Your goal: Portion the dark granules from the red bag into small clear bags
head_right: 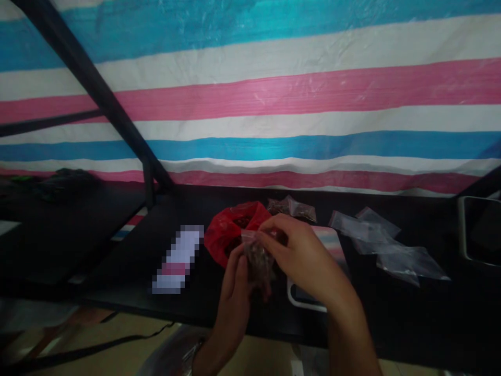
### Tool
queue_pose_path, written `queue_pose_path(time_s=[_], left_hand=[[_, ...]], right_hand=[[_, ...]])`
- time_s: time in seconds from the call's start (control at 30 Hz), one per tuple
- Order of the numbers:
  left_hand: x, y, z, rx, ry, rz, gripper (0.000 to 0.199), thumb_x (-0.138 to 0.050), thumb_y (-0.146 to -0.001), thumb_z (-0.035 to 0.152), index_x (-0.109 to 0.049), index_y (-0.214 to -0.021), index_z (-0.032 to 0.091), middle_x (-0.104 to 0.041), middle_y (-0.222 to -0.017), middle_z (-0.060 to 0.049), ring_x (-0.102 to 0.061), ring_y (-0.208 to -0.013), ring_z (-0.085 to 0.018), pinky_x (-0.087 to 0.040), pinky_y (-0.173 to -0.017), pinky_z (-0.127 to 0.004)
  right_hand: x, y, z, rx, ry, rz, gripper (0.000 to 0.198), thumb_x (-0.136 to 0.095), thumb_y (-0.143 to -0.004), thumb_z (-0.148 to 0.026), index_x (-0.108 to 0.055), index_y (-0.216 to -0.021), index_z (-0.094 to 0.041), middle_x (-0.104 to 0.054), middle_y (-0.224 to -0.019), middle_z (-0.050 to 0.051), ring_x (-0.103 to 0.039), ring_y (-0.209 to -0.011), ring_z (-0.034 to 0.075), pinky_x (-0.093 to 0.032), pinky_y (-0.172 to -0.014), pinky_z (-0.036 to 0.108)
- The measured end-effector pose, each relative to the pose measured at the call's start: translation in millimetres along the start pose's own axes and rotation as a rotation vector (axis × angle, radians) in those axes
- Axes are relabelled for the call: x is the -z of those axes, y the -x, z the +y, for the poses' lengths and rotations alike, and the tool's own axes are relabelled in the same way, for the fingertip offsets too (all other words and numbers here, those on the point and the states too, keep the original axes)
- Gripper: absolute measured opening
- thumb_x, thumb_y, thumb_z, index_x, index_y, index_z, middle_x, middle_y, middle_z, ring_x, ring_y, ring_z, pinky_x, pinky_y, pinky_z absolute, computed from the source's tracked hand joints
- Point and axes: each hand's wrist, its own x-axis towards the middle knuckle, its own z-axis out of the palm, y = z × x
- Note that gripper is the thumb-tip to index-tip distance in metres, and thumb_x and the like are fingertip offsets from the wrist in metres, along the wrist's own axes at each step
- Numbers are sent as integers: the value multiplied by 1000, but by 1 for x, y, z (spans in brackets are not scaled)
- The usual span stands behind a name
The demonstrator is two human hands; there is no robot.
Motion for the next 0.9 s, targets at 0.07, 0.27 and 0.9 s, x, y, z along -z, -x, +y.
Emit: queue_pose_path(time_s=[0.07, 0.27, 0.9], left_hand=[[-3, 0, 0, 184, 174, 2, 68, -60, -89, 81, -58, -123, 23, -70, -82, -3, -71, -69, -21, -54, -56, -31], [-9, 0, 12, 338, 506, 22, 64, -80, -72, 76, -58, -90, 18, -55, -64, 4, -51, -48, -10, -38, -46, -24], [-12, -1, -5, 285, 269, 17, 68, -55, -99, 64, -52, -147, 16, -62, -67, 3, -53, -48, -13, -39, -48, -23]], right_hand=[[-20, -10, -1, 12, 19, 8, 16, -65, -96, -31, -79, -97, -24, -81, -97, 3, -73, -87, 20, -55, -77, 30], [-42, -21, 4, 61, 94, -5, 21, -62, -98, -24, -80, -107, -24, -79, -116, 6, -73, -107, 21, -54, -96, 34], [-25, -19, 14, -48, 6, 22, 21, -70, -85, -40, -82, -92, -25, -84, -95, 6, -78, -83, 25, -62, -71, 33]])
